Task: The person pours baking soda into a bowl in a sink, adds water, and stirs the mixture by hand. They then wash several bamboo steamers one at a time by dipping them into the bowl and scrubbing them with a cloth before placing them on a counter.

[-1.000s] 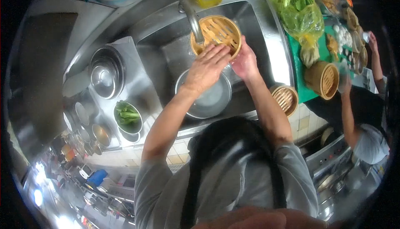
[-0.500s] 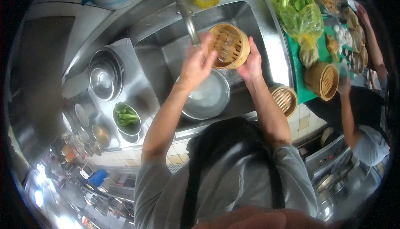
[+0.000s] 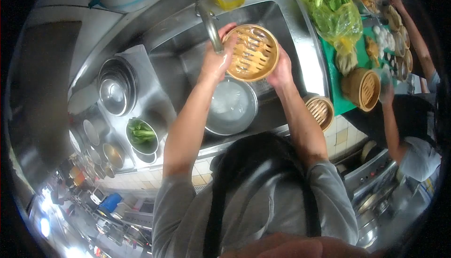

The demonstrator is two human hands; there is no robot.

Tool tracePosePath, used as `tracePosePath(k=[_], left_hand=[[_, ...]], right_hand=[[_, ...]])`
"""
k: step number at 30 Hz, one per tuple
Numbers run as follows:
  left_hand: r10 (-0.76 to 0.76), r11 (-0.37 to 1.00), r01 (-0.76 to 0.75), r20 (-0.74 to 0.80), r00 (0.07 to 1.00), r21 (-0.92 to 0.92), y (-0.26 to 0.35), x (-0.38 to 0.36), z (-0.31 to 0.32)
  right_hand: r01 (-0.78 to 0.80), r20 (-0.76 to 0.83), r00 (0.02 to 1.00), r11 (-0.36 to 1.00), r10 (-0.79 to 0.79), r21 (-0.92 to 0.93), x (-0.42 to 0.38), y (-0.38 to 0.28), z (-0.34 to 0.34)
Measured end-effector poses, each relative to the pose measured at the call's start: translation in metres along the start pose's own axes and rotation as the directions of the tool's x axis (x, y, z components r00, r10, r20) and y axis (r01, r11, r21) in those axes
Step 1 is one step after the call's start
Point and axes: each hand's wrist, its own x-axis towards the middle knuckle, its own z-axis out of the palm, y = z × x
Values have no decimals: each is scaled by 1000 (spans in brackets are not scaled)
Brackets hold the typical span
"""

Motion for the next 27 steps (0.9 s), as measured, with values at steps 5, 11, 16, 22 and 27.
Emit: tracePosePath(k=[5, 11, 16, 22, 27], left_hand=[[15, 1000, -14, -186, 982, 7, 4, -3, -14], [15, 1000, -16, -278, 960, -2, -9, -15, -33], [55, 998, -57, -165, 985, -9, 1, -55, -30], [-67, 875, 4, -112, 991, -485, 2, -71, -37], [-121, 911, 138, 70, 990, -389, 21, -42, -29]], right_hand=[[53, 87, 995, 992, -43, -111, 1, 8, 2], [29, 133, 990, 870, 42, -493, -15, 15, 33], [228, 211, 969, 782, -127, -581, -1, 39, 27], [26, 152, 987, 868, 58, -496, 4, 42, 21], [48, 98, 995, 783, 17, -620, 1, 32, 20]])
